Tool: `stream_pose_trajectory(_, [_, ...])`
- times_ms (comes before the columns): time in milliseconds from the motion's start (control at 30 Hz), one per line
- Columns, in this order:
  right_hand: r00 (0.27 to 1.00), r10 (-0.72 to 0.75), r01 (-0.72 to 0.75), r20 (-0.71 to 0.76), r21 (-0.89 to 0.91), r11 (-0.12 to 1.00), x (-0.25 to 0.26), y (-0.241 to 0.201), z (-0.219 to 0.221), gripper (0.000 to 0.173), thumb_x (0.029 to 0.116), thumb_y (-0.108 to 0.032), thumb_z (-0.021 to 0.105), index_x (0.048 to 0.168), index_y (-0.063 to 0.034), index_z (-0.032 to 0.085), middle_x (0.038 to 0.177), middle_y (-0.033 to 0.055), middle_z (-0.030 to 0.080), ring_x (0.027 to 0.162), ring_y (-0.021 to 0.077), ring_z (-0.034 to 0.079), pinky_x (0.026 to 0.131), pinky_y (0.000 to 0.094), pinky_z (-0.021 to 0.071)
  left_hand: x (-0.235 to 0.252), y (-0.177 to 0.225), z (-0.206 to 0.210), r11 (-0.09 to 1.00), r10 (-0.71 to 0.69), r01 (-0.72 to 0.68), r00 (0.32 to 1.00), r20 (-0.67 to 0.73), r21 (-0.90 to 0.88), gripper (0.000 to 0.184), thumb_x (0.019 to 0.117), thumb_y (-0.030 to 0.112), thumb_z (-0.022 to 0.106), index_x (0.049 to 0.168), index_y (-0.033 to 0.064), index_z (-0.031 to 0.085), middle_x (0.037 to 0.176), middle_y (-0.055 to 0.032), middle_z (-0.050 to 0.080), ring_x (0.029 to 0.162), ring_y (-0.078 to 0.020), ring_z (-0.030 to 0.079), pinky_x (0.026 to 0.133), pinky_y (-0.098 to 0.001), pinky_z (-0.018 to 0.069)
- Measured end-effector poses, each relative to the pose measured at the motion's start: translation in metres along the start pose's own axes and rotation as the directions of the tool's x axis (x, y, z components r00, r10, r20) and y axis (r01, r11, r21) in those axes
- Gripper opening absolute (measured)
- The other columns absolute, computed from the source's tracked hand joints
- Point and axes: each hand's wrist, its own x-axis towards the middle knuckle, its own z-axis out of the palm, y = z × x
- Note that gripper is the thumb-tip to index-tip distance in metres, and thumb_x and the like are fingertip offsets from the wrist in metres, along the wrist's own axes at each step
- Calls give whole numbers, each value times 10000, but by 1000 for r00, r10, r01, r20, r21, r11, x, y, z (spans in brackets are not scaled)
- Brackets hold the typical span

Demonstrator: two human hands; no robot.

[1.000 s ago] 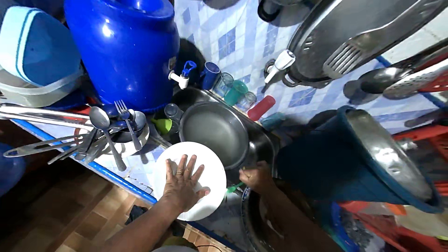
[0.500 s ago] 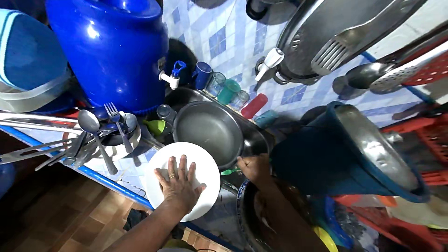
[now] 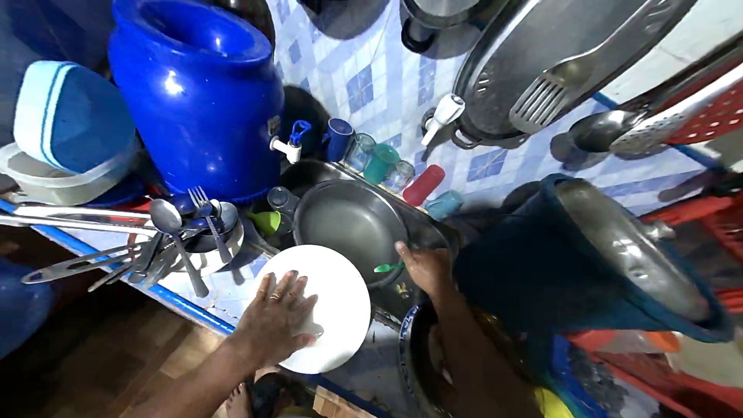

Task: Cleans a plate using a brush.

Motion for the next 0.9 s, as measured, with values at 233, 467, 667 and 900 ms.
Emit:
stream_pose_trajectory(233, [728, -631, 575, -269, -263, 775, -27, -50, 60, 361, 947, -263, 608, 680, -54, 731, 677, 121, 700, 735, 326, 711, 864, 565, 520, -9, 23, 14, 992, -125, 123, 991, -52, -36, 820, 1016, 684, 332, 1653, 185, 198, 1709, -205, 26, 1566, -424, -86, 1185, -707, -79])
stream_pose_trajectory(467, [694, -648, 529, -313, -388, 755, -6, -50, 40, 293, 937, -183, 649, 697, -30, 714, 667, 145, 688, 706, 360, 705, 788, 595, 534, -10, 25, 2, 990, -138, 139, 989, 54, -30, 825, 1029, 676, 306, 1664, 184, 115, 1712, -186, -56, 1561, -402, -149, 1179, -701, -117])
stream_pose_trajectory(667, [932, -358, 318, -56, -350, 881, -13, -49, 16, 327, 1057, -220, 531, 1016, 10, 759, 962, 233, 741, 1009, 425, 698, 1026, 633, 427, -10, 28, 0, 986, -148, 152, 987, 69, -62, 833, 1033, 657, 338, 1662, 163, 106, 1709, -199, -62, 1559, -410, -151, 1179, -700, -115])
stream_pose_trajectory(900, [967, -100, 69, -233, -137, 988, 28, -21, 2, 625, 1076, -496, 449, 950, 33, 758, 1014, 254, 739, 1086, 454, 666, 1088, 654, 352, -12, 59, -21, 976, -198, 207, 971, 137, -59, 860, 1041, 556, 452, 1625, -2, 157, 1673, -312, -20, 1534, -532, -71, 1192, -706, -31])
